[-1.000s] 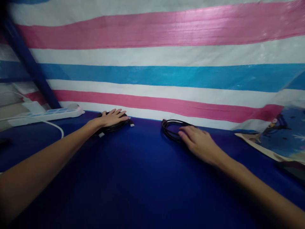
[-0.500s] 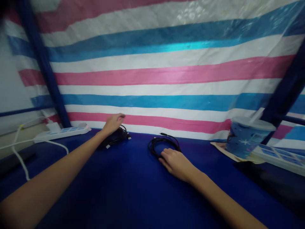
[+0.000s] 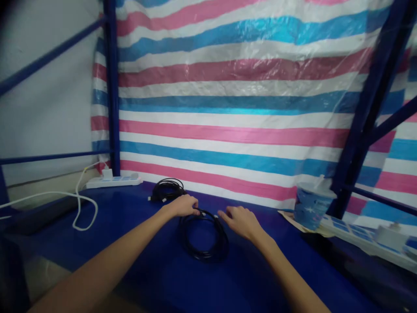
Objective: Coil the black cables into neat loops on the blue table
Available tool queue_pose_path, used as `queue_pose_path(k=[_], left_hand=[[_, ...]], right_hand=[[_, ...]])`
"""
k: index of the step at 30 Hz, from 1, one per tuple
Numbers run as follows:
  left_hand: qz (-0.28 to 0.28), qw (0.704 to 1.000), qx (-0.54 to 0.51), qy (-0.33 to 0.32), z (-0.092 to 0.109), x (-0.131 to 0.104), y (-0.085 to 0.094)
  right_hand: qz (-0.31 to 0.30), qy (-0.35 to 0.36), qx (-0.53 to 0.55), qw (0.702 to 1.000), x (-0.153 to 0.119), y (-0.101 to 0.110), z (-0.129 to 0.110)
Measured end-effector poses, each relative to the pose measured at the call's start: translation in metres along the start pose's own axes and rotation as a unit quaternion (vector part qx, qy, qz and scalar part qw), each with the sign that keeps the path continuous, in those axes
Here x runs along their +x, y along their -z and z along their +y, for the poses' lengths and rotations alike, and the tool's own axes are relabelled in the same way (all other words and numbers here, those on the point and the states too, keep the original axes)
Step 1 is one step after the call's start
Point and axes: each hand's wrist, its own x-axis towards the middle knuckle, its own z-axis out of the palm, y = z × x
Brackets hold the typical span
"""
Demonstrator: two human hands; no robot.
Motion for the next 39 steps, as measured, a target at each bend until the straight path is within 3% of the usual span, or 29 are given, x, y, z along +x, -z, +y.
queue_pose_path(k=[4, 7, 12, 15, 18, 21, 23, 26, 28, 30, 33, 35, 37, 39], left_hand=[[0.109, 0.99, -0.089, 0.003, -0.016, 0.011, -0.003], [0.191, 0.965, -0.178, 0.009, -0.021, 0.018, -0.012], [0.251, 0.921, -0.292, 0.053, -0.034, 0.027, -0.011], [0.236, 0.914, -0.322, 0.076, -0.04, 0.028, -0.011], [0.174, 0.925, -0.327, 0.082, -0.04, 0.028, -0.017], [0.082, 0.953, -0.29, 0.025, -0.032, 0.024, -0.023], [0.06, 0.97, -0.231, -0.042, -0.024, 0.021, -0.025], [0.086, 0.979, -0.128, -0.131, -0.013, 0.016, -0.025], [0.103, 0.975, -0.107, -0.164, -0.007, 0.014, -0.025], [0.106, 0.969, -0.151, -0.165, -0.004, 0.012, -0.023], [0.07, 0.952, -0.27, -0.124, -0.003, 0.013, -0.02], [0.075, 0.936, -0.33, -0.098, -0.004, 0.014, -0.017], [0.112, 0.915, -0.382, -0.072, -0.006, 0.016, -0.013], [0.136, 0.884, -0.444, -0.044, -0.008, 0.016, -0.009]], right_hand=[[-0.061, 0.0, 0.069, 0.996, 0.032, -0.018, 0.029], [-0.082, -0.014, 0.141, 0.987, 0.033, -0.027, 0.036], [-0.119, -0.052, 0.264, 0.956, 0.03, -0.027, 0.033], [-0.03, -0.117, 0.287, 0.95, 0.034, -0.03, 0.031], [0.044, -0.149, 0.248, 0.956, 0.038, -0.032, 0.038], [0.105, -0.165, 0.185, 0.963, 0.039, -0.027, 0.05], [0.169, -0.166, 0.168, 0.957, 0.039, -0.019, 0.054], [0.286, -0.141, 0.24, 0.917, 0.035, -0.005, 0.047], [0.315, -0.115, 0.342, 0.878, 0.033, 0.004, 0.034], [0.285, -0.099, 0.419, 0.857, 0.033, 0.009, 0.02], [0.212, -0.103, 0.452, 0.86, 0.039, 0.014, 0.006], [0.175, -0.111, 0.462, 0.862, 0.045, 0.014, 0.007], [0.139, -0.103, 0.447, 0.878, 0.05, 0.013, 0.016], [0.1, -0.094, 0.377, 0.916, 0.052, 0.008, 0.03]])
